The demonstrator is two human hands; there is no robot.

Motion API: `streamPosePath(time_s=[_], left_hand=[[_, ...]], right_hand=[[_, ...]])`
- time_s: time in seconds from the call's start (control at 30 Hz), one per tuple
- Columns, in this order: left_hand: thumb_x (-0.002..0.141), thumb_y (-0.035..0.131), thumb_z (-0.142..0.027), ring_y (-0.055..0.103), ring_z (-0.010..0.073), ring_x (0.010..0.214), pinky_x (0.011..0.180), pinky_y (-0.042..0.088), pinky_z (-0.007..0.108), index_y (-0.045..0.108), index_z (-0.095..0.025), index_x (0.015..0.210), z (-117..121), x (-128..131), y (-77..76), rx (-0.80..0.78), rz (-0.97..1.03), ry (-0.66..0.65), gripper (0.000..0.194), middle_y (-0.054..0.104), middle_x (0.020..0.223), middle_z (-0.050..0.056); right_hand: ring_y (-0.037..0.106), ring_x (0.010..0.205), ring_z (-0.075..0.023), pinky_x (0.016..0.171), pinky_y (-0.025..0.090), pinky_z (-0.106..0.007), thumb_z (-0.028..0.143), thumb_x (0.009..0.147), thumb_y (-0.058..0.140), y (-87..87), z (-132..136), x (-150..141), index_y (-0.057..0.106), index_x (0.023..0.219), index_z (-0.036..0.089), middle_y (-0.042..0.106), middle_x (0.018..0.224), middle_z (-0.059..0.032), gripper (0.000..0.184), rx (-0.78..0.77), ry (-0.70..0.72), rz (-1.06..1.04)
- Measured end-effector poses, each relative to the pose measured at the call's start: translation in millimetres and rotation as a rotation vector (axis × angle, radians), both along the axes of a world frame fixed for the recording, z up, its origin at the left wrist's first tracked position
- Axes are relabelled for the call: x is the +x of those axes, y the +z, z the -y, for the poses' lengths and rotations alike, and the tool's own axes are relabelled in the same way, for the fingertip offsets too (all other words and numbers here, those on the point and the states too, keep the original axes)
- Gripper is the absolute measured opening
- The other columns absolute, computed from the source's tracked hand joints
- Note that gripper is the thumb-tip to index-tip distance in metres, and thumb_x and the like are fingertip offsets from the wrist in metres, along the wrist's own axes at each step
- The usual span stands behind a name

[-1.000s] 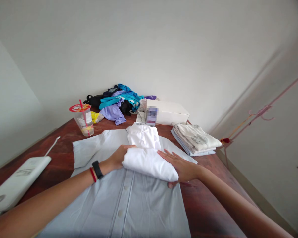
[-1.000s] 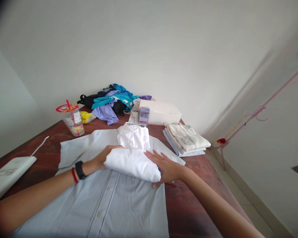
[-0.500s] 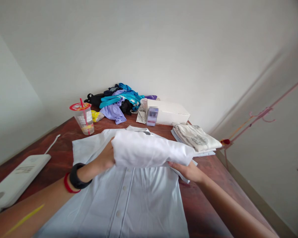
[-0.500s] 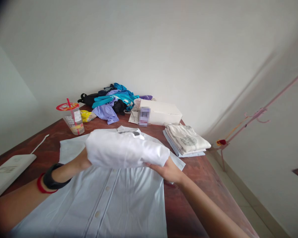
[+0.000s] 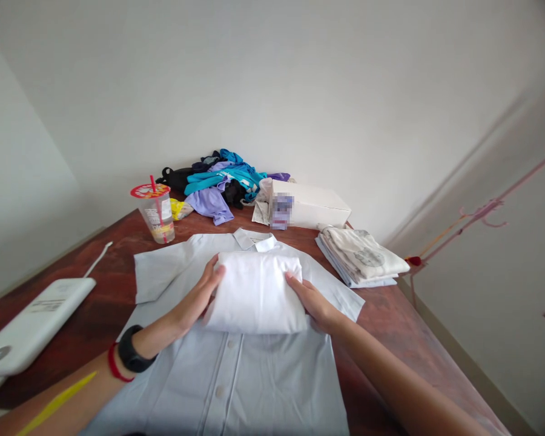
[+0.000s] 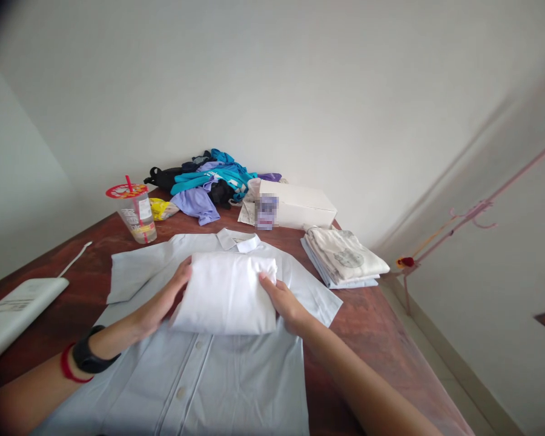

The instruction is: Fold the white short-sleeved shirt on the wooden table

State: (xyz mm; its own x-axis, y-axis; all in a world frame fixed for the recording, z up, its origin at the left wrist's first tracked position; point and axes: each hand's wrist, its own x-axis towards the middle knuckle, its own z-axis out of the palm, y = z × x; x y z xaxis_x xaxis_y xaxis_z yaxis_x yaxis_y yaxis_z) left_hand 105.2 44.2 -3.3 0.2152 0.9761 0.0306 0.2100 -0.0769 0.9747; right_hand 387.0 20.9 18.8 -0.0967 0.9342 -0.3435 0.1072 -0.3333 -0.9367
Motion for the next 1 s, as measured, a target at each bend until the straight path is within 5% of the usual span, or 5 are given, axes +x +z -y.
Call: streamPosePath(time_s=[0.1,0.27,0.53,0.77,1.0], left_hand=[[0.088,0.072,-0.058,0.053,0.0342,0.142,0.109,0.051,0.044,0.024,-0.029,0.163,2.6,6.8,0.0,-0.071,0.003,0.021,0.093,0.049,0.160,0.013],[0.087,0.074,-0.051,0.057,0.0333,0.136,0.103,0.055,0.045,0.028,-0.031,0.155,23.7,7.7,7.4,-0.112,0.116,-0.064,0.085,0.056,0.150,0.012],[0.086,0.067,-0.069,0.071,0.0294,0.097,0.084,0.056,0.039,0.052,-0.024,0.128,21.1,6.9,16.4,-0.154,-0.013,0.143,0.064,0.072,0.097,0.003],[0.098,0.057,-0.056,0.063,0.0336,0.126,0.100,0.053,0.045,0.035,-0.024,0.155,7.0,-2.4,0.8,0.209,-0.341,0.134,0.068,0.068,0.130,0.011],[0.105,0.045,-0.041,0.059,0.0344,0.134,0.107,0.051,0.051,0.057,-0.024,0.145,14.6,-4.0,31.1,0.554,-0.790,0.075,0.046,0.052,0.154,0.015]], right_hand=[[0.075,0.103,-0.0304,0.097,0.060,-0.044,0.068,0.093,0.061,1.1,-2.1,5.7,0.076,0.109,0.022,0.080,0.106,-0.0106,0.052,-0.036,0.063,-0.010],[0.072,0.108,-0.0299,0.090,0.059,-0.041,0.070,0.093,0.059,10.7,2.7,15.5,0.066,0.128,0.026,0.076,0.118,-0.0088,0.057,0.057,0.029,-0.028],[0.064,0.088,-0.0223,0.080,0.051,-0.030,0.066,0.092,0.063,5.1,8.0,-11.5,0.065,0.097,0.021,0.070,0.093,-0.0025,0.046,0.274,0.028,0.035],[0.055,0.077,-0.0185,0.071,0.043,-0.029,0.070,0.092,0.057,-24.0,-0.6,-16.1,0.056,0.081,0.020,0.061,0.079,0.0000,0.051,0.309,-0.045,0.265],[0.057,0.075,-0.0197,0.067,0.039,-0.030,0.063,0.095,0.054,-22.9,0.4,-14.0,0.055,0.076,0.020,0.063,0.076,-0.0011,0.047,0.404,-0.001,0.476]])
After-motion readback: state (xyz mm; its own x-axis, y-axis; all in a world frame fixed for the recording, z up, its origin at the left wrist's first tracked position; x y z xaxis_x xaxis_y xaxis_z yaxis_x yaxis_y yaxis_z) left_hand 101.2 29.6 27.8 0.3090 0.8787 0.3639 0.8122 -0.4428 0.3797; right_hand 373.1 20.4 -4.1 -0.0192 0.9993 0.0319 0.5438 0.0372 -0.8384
